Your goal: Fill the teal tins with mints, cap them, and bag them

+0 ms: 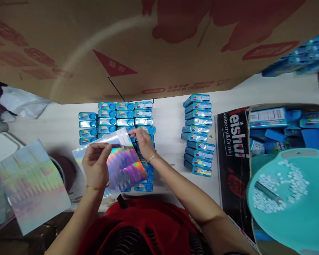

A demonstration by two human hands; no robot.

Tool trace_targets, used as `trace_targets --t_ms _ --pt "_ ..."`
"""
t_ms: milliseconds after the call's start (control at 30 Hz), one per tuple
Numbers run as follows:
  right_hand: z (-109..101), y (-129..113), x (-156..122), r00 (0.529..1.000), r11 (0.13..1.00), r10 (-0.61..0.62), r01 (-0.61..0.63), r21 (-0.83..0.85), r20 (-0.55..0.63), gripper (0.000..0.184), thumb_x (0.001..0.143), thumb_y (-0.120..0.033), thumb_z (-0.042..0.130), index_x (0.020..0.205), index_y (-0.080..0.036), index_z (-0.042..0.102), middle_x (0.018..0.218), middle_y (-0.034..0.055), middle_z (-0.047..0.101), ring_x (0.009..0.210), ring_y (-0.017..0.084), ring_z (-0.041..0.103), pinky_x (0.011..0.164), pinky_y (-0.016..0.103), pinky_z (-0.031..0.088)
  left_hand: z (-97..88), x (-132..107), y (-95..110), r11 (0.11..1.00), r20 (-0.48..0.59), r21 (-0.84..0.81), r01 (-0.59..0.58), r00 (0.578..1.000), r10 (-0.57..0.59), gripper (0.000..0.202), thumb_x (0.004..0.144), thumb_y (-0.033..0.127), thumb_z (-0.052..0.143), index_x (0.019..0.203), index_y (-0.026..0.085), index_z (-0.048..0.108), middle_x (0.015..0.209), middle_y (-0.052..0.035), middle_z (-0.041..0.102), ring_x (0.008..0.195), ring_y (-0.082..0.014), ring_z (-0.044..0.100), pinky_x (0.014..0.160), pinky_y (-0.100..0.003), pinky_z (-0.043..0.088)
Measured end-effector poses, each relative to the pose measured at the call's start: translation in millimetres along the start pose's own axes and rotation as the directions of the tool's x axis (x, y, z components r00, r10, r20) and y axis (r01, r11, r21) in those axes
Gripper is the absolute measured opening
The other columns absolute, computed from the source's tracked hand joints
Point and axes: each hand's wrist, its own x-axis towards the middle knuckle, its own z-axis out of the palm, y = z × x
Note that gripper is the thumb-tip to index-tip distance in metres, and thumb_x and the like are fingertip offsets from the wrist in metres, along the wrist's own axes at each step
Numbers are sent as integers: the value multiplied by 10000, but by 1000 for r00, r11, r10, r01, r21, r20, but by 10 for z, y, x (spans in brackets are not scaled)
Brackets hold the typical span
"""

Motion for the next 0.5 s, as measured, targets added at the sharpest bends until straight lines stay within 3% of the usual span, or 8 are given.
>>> trace_targets --t_ms 100,167,267,367,500 --pt "-152 -42 -261 996 993 71 -75 90 50 506 896 -640 381 873 -202 633 830 35 634 805 181 584 731 311 467 219 135 -84 979 3 -160 126 992 -128 246 698 361 739 768 194 572 744 11 595 728 -135 588 706 -264 470" --pt "-231 -49 -338 995 991 98 -96 96 -18 350 863 -543 540 782 -206 589 754 3 594 737 157 551 709 290 451 361 173 -164 966 31 -195 169 986 -167 254 665 353 757 749 189 583 725 10 600 709 -129 583 687 -254 470" --pt "-367 -16 -299 984 990 118 -106 95 -133 282 876 -418 553 688 -209 526 657 -22 516 654 134 489 661 270 418 569 194 -296 961 82 -191 200 979 -187 237 658 345 760 733 183 604 695 12 607 670 -122 567 667 -251 462" --pt "-534 64 -176 974 996 88 -82 34 -209 237 867 -337 551 670 -207 532 643 -21 504 644 138 478 646 273 399 776 226 -418 985 109 -118 128 987 -116 199 707 356 719 736 187 617 686 14 600 650 -122 544 657 -260 449" --pt "-701 228 -53 952 973 -78 9 -229 -296 214 853 -283 546 653 -205 544 659 -8 527 679 156 492 697 303 399 996 302 -517 976 118 176 -126 987 106 145 790 335 656 746 199 625 784 -13 620 808 -173 564 801 -333 431"
